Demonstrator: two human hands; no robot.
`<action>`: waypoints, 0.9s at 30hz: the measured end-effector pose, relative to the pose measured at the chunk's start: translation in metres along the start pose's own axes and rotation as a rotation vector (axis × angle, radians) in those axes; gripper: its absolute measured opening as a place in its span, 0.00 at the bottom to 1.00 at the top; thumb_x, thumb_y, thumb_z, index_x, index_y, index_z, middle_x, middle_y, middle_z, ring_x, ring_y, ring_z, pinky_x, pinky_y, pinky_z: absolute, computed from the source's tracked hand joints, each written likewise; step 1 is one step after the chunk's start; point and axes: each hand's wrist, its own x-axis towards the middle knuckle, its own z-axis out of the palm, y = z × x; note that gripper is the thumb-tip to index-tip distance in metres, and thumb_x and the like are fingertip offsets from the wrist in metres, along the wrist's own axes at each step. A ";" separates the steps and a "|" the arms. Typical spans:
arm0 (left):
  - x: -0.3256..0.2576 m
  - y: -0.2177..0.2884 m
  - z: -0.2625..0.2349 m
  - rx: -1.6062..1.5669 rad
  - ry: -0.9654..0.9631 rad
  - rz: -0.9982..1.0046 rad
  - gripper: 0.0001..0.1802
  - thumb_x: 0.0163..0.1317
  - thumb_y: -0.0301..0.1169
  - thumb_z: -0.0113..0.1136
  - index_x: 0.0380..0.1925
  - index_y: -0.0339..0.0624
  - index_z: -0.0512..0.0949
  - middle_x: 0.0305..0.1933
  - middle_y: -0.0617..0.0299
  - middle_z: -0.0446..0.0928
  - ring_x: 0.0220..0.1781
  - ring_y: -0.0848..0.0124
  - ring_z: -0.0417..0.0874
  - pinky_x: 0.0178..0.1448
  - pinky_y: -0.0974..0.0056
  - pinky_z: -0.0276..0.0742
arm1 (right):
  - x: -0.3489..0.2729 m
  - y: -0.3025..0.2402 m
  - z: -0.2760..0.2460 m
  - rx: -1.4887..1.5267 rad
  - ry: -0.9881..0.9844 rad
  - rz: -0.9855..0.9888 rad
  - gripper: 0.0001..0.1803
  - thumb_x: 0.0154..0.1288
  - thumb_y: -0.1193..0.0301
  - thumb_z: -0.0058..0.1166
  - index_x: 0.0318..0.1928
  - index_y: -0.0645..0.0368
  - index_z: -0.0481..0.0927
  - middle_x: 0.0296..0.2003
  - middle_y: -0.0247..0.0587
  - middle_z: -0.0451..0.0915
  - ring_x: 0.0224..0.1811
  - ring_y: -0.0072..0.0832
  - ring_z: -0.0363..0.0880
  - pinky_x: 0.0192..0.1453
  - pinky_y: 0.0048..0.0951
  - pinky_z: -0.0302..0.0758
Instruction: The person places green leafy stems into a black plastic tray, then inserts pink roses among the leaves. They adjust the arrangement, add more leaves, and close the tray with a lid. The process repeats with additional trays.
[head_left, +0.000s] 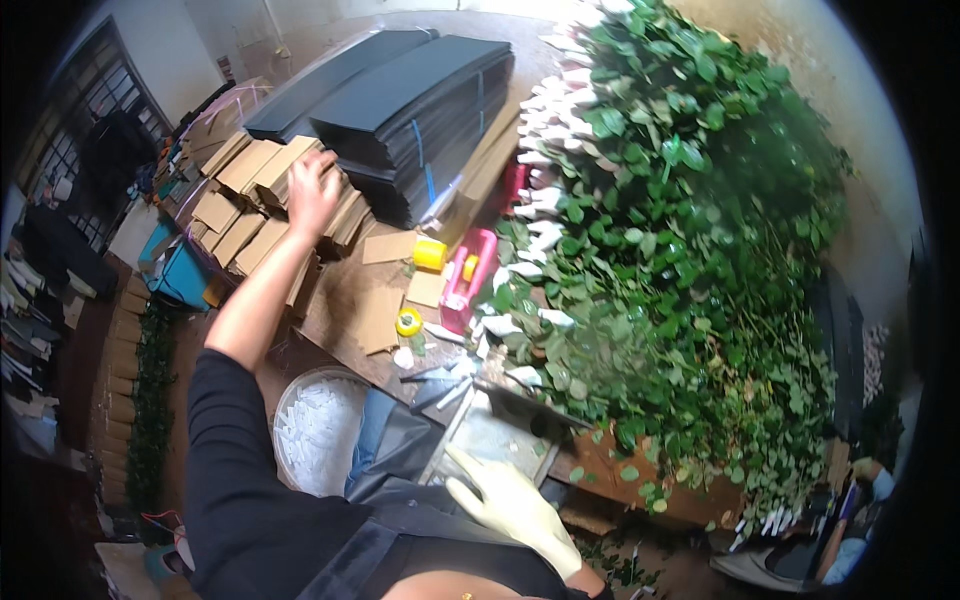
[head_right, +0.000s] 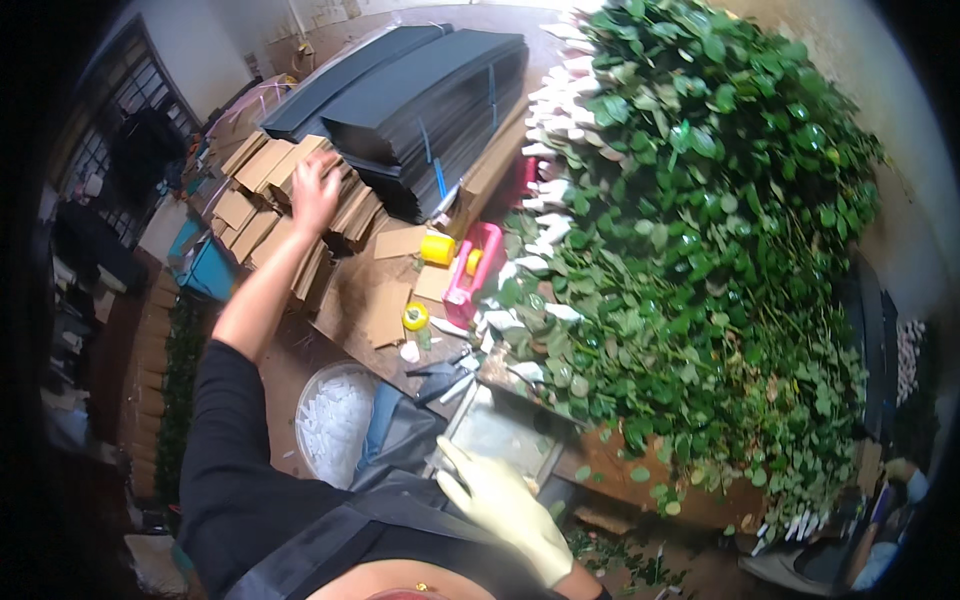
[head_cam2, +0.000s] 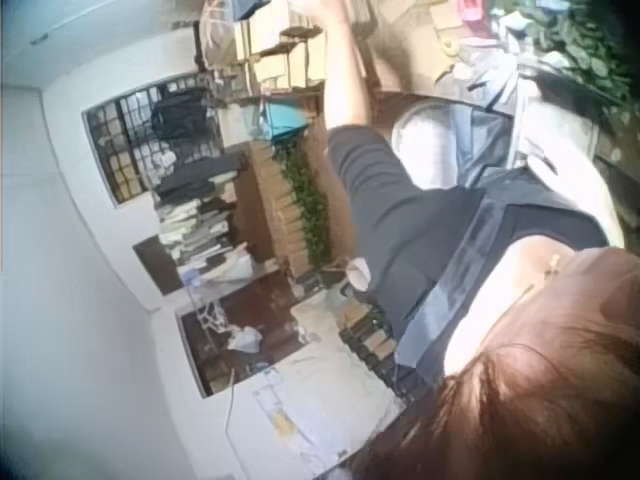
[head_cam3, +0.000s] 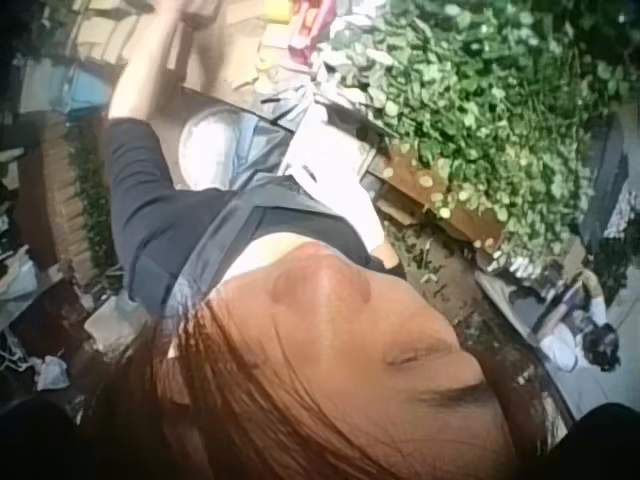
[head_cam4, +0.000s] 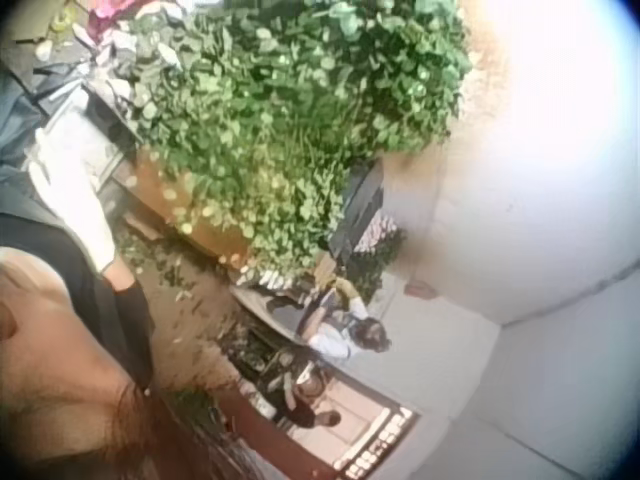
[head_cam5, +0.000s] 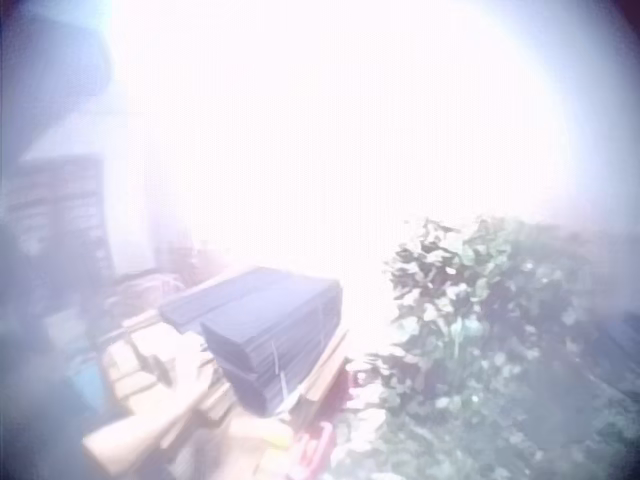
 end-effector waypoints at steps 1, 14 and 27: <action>0.031 -0.032 0.004 0.128 0.044 -0.037 0.19 0.65 0.33 0.63 0.56 0.43 0.81 0.62 0.50 0.76 0.69 0.51 0.73 0.72 0.49 0.70 | -0.001 0.000 -0.003 0.056 -0.011 0.023 0.33 0.75 0.55 0.53 0.74 0.56 0.69 0.52 0.65 0.83 0.59 0.58 0.80 0.66 0.46 0.75; 0.149 -0.116 0.030 0.721 -0.387 -0.231 0.13 0.71 0.28 0.51 0.51 0.43 0.80 0.60 0.57 0.81 0.69 0.57 0.74 0.71 0.47 0.69 | 0.040 0.023 0.019 1.294 0.090 1.156 0.38 0.71 0.52 0.63 0.76 0.54 0.68 0.78 0.59 0.58 0.76 0.40 0.66 0.74 0.32 0.74; 0.147 0.109 -0.052 -0.432 0.027 0.147 0.08 0.66 0.28 0.65 0.36 0.41 0.73 0.28 0.62 0.74 0.28 0.68 0.76 0.37 0.62 0.75 | 0.012 0.012 -0.013 -0.019 0.329 -0.083 0.38 0.68 0.61 0.63 0.74 0.62 0.67 0.65 0.58 0.78 0.70 0.51 0.74 0.75 0.44 0.69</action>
